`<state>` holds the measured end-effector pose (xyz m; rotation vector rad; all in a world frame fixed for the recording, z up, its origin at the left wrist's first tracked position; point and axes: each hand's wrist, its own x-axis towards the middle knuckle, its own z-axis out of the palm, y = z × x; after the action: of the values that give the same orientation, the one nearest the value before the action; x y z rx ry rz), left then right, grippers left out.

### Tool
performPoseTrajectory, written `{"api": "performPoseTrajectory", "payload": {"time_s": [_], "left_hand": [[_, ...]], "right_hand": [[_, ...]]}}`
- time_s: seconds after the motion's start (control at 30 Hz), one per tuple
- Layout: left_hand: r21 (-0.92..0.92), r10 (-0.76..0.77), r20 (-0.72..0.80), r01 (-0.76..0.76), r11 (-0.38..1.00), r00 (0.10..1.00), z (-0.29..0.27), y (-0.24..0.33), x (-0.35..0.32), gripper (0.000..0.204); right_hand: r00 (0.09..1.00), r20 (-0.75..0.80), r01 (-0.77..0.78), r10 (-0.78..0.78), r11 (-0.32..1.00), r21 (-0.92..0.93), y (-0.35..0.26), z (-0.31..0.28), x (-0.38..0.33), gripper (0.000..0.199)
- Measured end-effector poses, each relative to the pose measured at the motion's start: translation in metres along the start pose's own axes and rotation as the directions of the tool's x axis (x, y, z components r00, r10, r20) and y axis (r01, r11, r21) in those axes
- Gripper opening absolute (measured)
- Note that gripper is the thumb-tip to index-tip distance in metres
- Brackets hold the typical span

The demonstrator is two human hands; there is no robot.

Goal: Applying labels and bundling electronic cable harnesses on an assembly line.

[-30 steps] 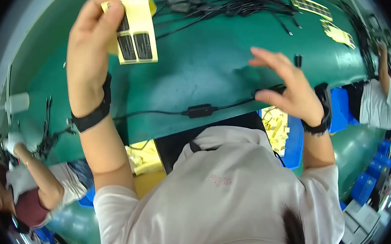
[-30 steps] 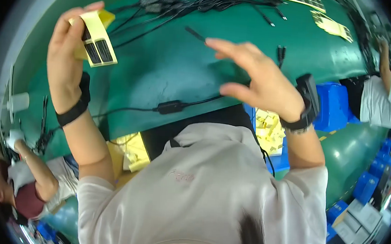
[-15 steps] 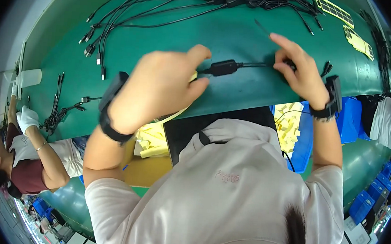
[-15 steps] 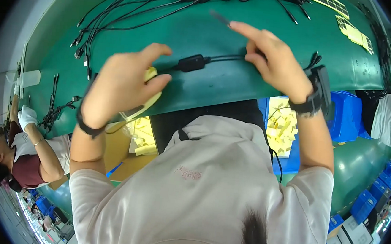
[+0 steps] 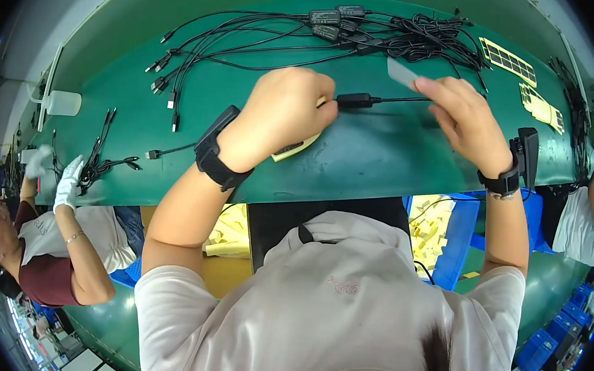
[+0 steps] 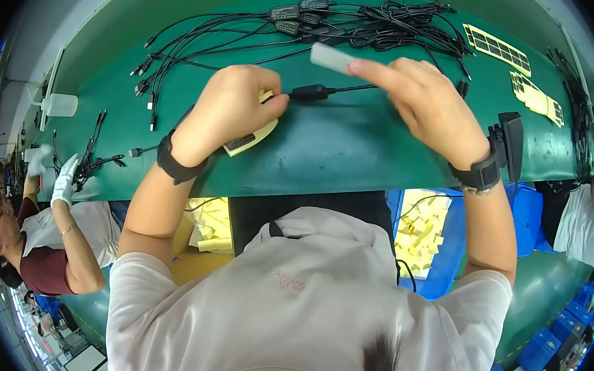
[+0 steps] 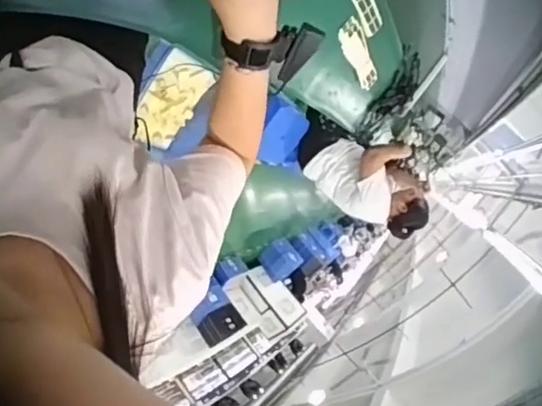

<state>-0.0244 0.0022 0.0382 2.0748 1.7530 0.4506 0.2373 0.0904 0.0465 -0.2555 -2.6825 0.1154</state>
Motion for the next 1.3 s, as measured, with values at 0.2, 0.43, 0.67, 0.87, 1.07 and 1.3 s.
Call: {"api": "performPoseTrajectory", "payload": {"time_s": [0.2, 0.43, 0.67, 0.87, 1.07, 1.3], "left_hand": [[-0.004, 0.096, -0.113, -0.097, 0.995, 0.989, 0.013, 0.003, 0.003, 0.026], [0.127, 0.093, -0.142, -0.075, 0.989, 0.986, 0.033, 0.008, 0.009, 0.025], [0.403, 0.368, -0.285, -0.238, 0.884, 0.885, 0.043, 0.003, 0.003, 0.008], [0.467, 0.483, -0.331, -0.304, 0.831, 0.811, 0.059, 0.02, 0.008, 0.013], [-0.085, 0.142, -0.404, -0.191, 0.978, 0.904, 0.031, 0.0, 0.013, 0.03], [-0.13, 0.122, -0.326, -0.172, 0.976, 0.938, 0.049, 0.008, 0.008, 0.032]], "right_hand": [[0.936, 0.062, -0.351, 0.346, 0.905, 0.24, -0.004, 0.024, -0.013, 0.064], [0.918, -0.03, -0.379, 0.396, 0.895, 0.235, -0.023, 0.021, 0.003, 0.061], [0.894, 0.109, -0.445, 0.435, 0.834, 0.325, -0.018, 0.037, -0.022, 0.076], [0.754, 0.103, -0.476, 0.649, 0.431, 0.767, -0.025, 0.062, 0.02, 0.093], [0.912, -0.26, -0.151, 0.319, 0.847, 0.51, -0.005, 0.084, 0.01, 0.099], [0.93, -0.276, -0.083, 0.243, 0.869, 0.487, 0.001, 0.084, 0.004, 0.1]]}}
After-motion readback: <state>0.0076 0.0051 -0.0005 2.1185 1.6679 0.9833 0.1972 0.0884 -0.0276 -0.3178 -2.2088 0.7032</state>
